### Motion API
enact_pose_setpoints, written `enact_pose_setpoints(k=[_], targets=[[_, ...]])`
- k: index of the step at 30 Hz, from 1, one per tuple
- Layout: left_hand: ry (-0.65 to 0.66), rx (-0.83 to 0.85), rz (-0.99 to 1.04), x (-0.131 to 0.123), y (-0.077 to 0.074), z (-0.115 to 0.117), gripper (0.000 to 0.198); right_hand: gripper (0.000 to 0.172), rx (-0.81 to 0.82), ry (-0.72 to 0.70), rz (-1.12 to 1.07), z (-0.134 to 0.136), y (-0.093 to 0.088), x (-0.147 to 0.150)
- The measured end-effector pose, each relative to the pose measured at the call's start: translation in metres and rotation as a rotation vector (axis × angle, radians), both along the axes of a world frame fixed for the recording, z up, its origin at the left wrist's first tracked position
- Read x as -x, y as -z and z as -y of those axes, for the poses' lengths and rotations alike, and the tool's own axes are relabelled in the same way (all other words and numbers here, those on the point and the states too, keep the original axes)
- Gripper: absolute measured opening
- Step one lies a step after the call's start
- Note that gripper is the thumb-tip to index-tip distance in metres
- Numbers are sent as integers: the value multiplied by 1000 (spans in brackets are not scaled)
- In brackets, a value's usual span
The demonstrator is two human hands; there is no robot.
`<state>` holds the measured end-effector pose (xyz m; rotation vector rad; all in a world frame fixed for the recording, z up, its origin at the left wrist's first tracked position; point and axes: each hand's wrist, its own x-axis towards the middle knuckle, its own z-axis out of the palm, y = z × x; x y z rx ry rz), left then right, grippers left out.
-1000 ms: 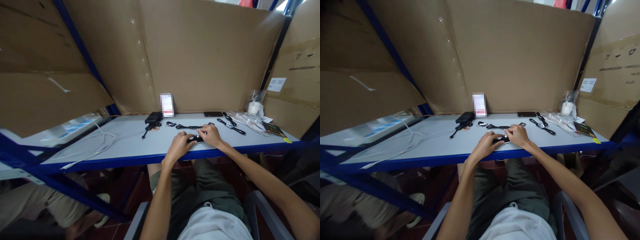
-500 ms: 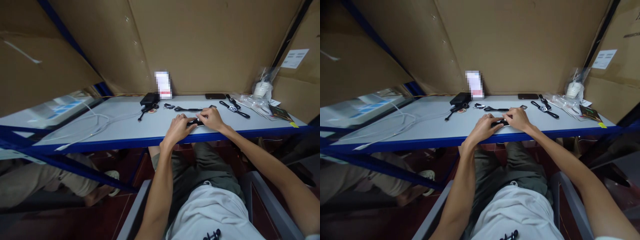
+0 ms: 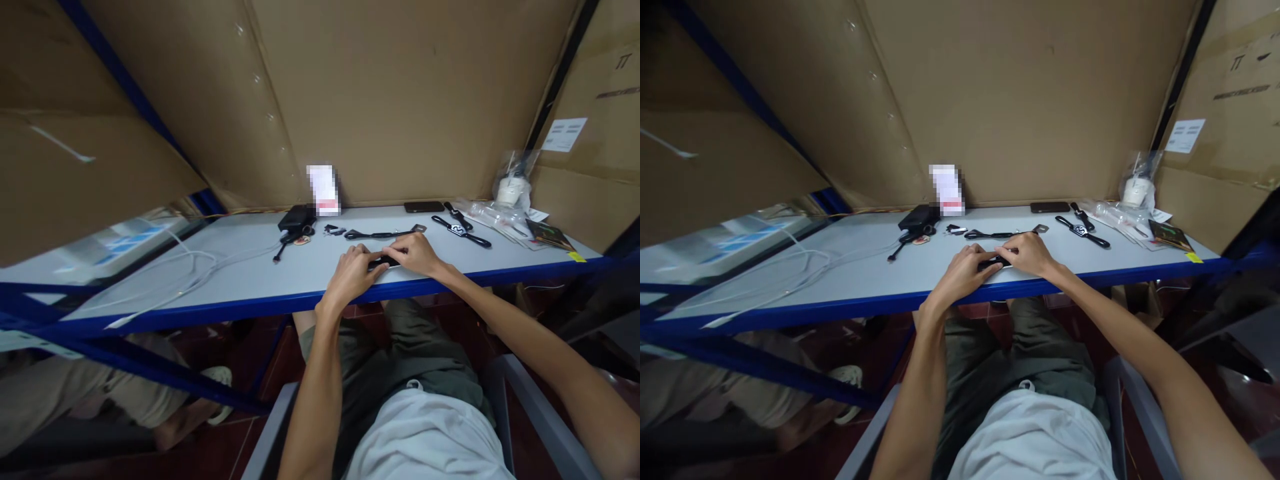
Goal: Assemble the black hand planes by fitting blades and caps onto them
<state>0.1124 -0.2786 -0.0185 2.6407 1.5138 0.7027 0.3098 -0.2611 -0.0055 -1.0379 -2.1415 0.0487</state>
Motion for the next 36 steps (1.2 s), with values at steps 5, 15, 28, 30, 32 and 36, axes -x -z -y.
enact_pose_setpoints(k=[5,15,28,30,32,36], targets=[[2,22,11,0,0,-1,41,38,-2,120,-23,0,0,0],[18,-9,24,1,4,-3,39,40,46,147,-28,1,0,0],[21,-14,36,2,7,-7,38,43,142,507,189,5,-8,3],[22,-20,34,2,9,-8,37,42,147,508,238,6,-9,4],[23,-24,34,2,9,-9,37,40,149,508,246,6,-9,5],[30,-25,36,2,10,-9,38,40,147,515,237,6,-8,5]])
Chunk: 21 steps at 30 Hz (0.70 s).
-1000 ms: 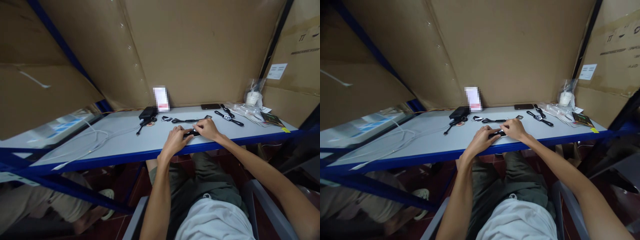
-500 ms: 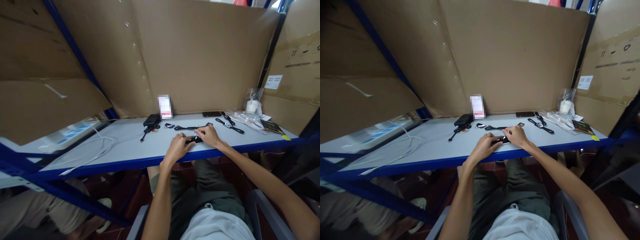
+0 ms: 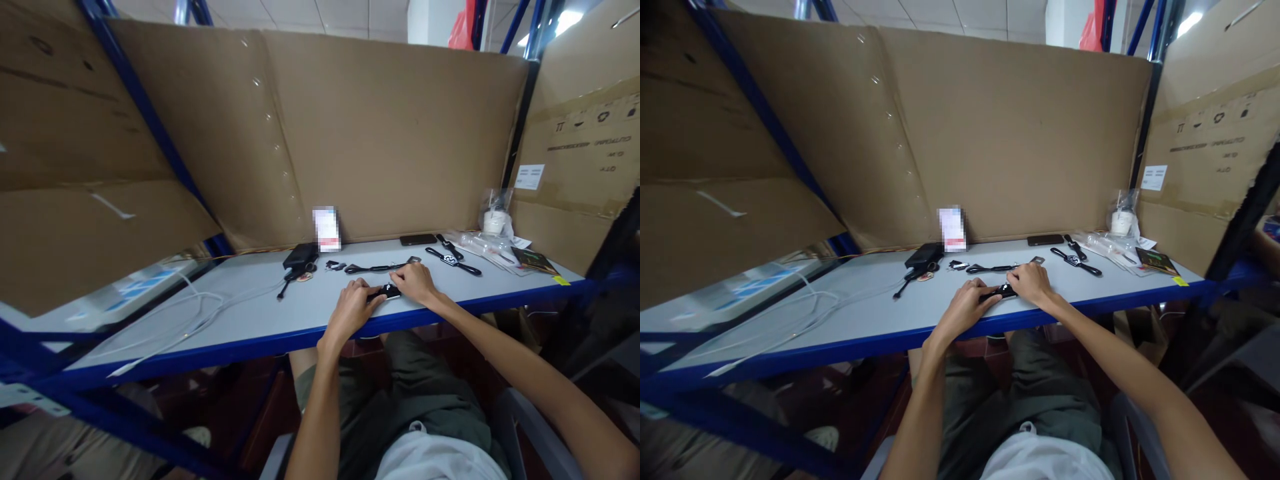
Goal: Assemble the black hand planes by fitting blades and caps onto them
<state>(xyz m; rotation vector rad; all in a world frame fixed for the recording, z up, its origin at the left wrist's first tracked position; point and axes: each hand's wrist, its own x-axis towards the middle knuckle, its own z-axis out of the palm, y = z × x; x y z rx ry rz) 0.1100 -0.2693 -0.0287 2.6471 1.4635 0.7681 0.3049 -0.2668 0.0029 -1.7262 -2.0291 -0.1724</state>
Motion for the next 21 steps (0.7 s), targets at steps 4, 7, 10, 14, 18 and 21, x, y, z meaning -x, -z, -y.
enact_pose_setpoints(k=[4,7,10,14,18,21], targets=[[10,-3,9,0,1,-1,36,40,-1,1,-9,-1,0,-1],[13,-7,15,1,1,-1,36,40,-1,-27,-11,-2,2,-2],[16,-8,17,1,2,-2,36,40,-12,-73,-11,-4,4,-3],[23,-7,23,2,2,-2,35,38,-32,-146,-3,-3,5,-4],[26,12,47,2,2,-2,34,39,-39,-194,-9,-3,7,-5],[28,16,61,2,1,-2,31,41,-35,-183,-48,-4,8,-4]])
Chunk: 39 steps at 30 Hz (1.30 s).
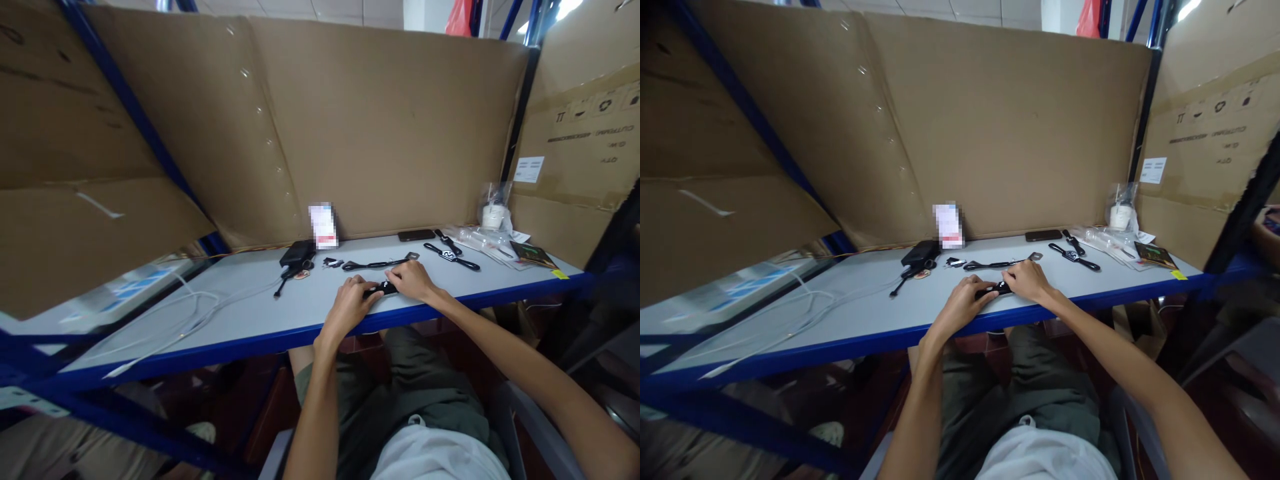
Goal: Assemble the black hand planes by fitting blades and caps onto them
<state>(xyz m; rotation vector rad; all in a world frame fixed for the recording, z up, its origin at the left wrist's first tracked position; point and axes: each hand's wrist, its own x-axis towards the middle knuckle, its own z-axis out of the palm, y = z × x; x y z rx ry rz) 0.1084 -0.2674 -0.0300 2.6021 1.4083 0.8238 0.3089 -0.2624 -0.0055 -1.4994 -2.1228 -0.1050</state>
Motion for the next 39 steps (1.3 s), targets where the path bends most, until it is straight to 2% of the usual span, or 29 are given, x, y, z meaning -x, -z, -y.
enact_pose_setpoints(k=[6,8,10,13,20,29,39], targets=[[12,4,69,2,-2,1,22,39,34,24,-64,-1,-5,-11],[28,28,101,3,-2,1,21,29,79,-54,-57,3,-10,-23],[42,44,116,4,-3,1,22,20,147,-190,-41,8,-14,-36],[52,60,133,5,-4,1,24,27,143,-283,8,19,-14,-47],[70,88,142,6,-5,-1,23,16,-8,-229,69,31,3,-37],[97,103,148,9,-6,-1,23,18,-86,-224,249,35,3,-35],[109,97,136,12,-5,0,24,14,-71,-263,166,33,6,-35]])
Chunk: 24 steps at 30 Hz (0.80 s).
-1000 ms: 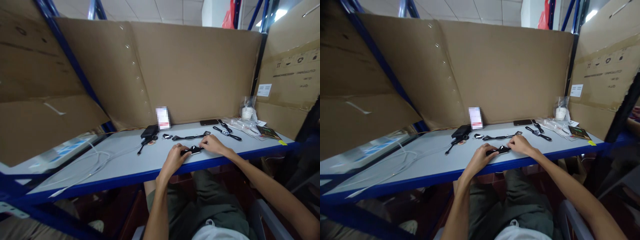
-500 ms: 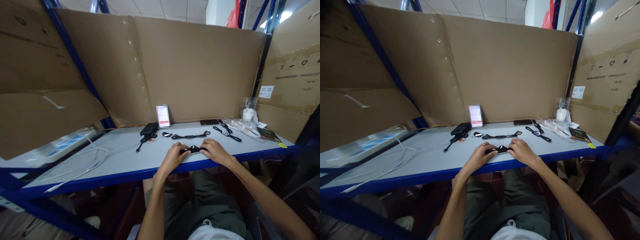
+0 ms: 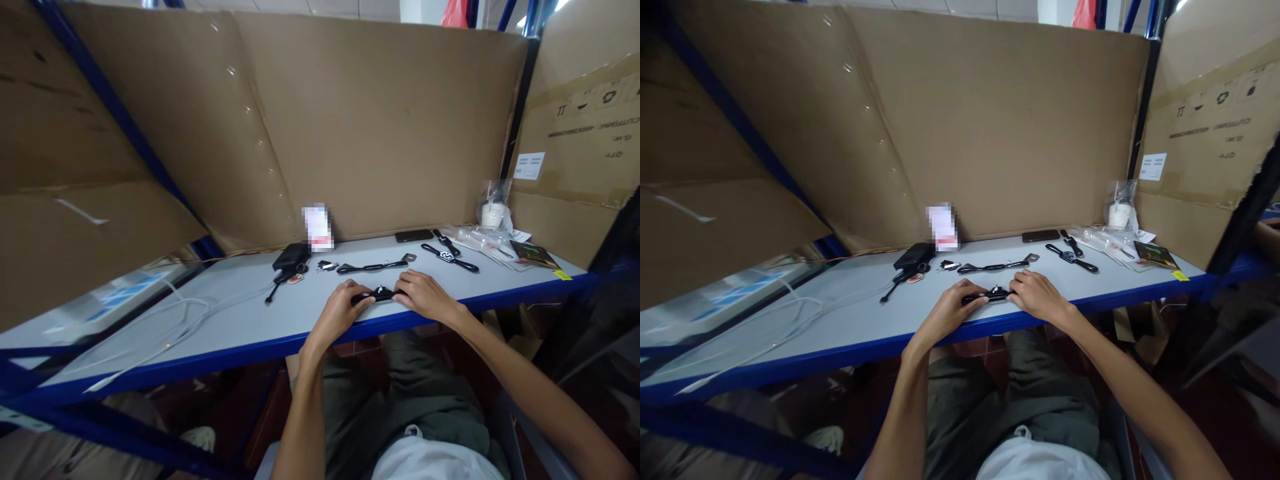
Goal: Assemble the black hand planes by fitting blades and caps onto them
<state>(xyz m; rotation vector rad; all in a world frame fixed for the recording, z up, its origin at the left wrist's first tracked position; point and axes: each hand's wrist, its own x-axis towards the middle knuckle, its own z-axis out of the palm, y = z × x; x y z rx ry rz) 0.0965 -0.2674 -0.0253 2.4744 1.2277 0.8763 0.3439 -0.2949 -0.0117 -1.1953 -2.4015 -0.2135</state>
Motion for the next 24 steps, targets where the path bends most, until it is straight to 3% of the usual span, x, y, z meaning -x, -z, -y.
enact_pose_setpoints(k=[3,7,18,24], targets=[[-12,-16,4,-1,-1,2,23,8,100,-31,-148,-5,1,-2],[-11,-23,2,-2,-2,4,21,13,187,-55,-278,-11,4,-6],[25,50,49,2,-4,4,29,33,217,-45,-289,-13,6,-7],[26,54,50,0,-4,4,30,30,246,-81,-344,-14,8,-8]])
